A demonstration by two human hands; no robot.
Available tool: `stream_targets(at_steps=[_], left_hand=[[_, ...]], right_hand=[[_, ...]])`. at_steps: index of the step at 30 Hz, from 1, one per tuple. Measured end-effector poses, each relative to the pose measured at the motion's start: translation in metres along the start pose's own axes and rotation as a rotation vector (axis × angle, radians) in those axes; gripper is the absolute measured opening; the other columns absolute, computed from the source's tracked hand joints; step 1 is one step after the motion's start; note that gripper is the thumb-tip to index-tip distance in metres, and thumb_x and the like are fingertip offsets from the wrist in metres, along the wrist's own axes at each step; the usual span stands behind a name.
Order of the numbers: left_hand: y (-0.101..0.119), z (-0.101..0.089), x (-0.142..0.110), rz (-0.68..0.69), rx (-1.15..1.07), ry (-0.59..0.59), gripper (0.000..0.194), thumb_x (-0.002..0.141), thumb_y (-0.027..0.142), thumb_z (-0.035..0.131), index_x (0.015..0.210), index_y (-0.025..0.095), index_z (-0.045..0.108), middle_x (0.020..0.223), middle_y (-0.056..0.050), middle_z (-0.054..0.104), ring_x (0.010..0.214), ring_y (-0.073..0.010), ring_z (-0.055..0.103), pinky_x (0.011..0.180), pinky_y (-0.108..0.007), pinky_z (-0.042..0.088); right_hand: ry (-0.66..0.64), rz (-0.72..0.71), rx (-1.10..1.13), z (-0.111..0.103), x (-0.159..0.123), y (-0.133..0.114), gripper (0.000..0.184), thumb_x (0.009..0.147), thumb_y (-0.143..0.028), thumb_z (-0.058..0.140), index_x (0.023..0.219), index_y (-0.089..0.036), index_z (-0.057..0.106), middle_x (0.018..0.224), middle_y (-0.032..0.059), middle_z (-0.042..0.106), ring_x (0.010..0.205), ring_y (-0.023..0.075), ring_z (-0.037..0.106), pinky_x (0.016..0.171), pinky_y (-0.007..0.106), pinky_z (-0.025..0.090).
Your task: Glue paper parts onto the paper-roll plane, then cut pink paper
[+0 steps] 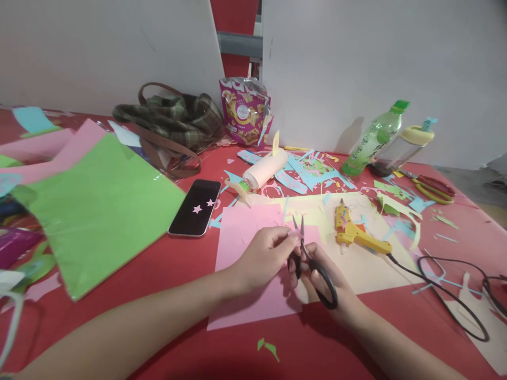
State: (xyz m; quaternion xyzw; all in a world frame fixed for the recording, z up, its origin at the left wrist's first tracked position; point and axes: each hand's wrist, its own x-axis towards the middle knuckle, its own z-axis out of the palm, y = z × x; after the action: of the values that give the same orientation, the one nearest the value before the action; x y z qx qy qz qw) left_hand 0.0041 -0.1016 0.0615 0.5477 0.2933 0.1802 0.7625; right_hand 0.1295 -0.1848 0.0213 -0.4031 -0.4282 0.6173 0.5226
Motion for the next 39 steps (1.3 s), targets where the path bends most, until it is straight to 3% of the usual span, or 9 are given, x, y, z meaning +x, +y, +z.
stream_targets(at_steps=[17, 28, 39], left_hand=[[-0.006, 0.002, -0.001, -0.009, -0.017, -0.024, 0.030, 0.082, 0.038, 0.032, 0.064, 0.016, 0.042, 0.048, 0.004, 0.048, 0.039, -0.0083, 0.050, 0.043, -0.021, 0.038], [-0.007, 0.001, 0.000, 0.019, 0.037, -0.008, 0.032, 0.082, 0.041, 0.032, 0.065, 0.016, 0.042, 0.049, 0.003, 0.047, 0.039, -0.0089, 0.050, 0.041, -0.021, 0.038], [-0.015, 0.001, 0.000, 0.050, 0.015, 0.001, 0.031, 0.082, 0.042, 0.031, 0.066, 0.017, 0.041, 0.050, 0.003, 0.047, 0.039, -0.0097, 0.049, 0.040, -0.022, 0.038]], right_hand=[[0.031, -0.003, -0.024, 0.000, -0.002, 0.002, 0.021, 0.077, -0.040, 0.048, 0.085, -0.022, 0.039, 0.077, 0.0022, 0.046, 0.061, 0.0126, 0.041, 0.058, 0.028, 0.035], [0.028, -0.004, -0.013, 0.000, -0.002, 0.003, 0.023, 0.075, -0.042, 0.050, 0.084, -0.023, 0.039, 0.071, 0.0002, 0.045, 0.060, 0.0136, 0.043, 0.058, 0.029, 0.037], [0.025, 0.001, -0.017, -0.002, -0.002, 0.003, 0.023, 0.076, -0.042, 0.049, 0.085, -0.023, 0.039, 0.070, -0.0006, 0.041, 0.054, 0.0104, 0.036, 0.048, 0.025, 0.031]])
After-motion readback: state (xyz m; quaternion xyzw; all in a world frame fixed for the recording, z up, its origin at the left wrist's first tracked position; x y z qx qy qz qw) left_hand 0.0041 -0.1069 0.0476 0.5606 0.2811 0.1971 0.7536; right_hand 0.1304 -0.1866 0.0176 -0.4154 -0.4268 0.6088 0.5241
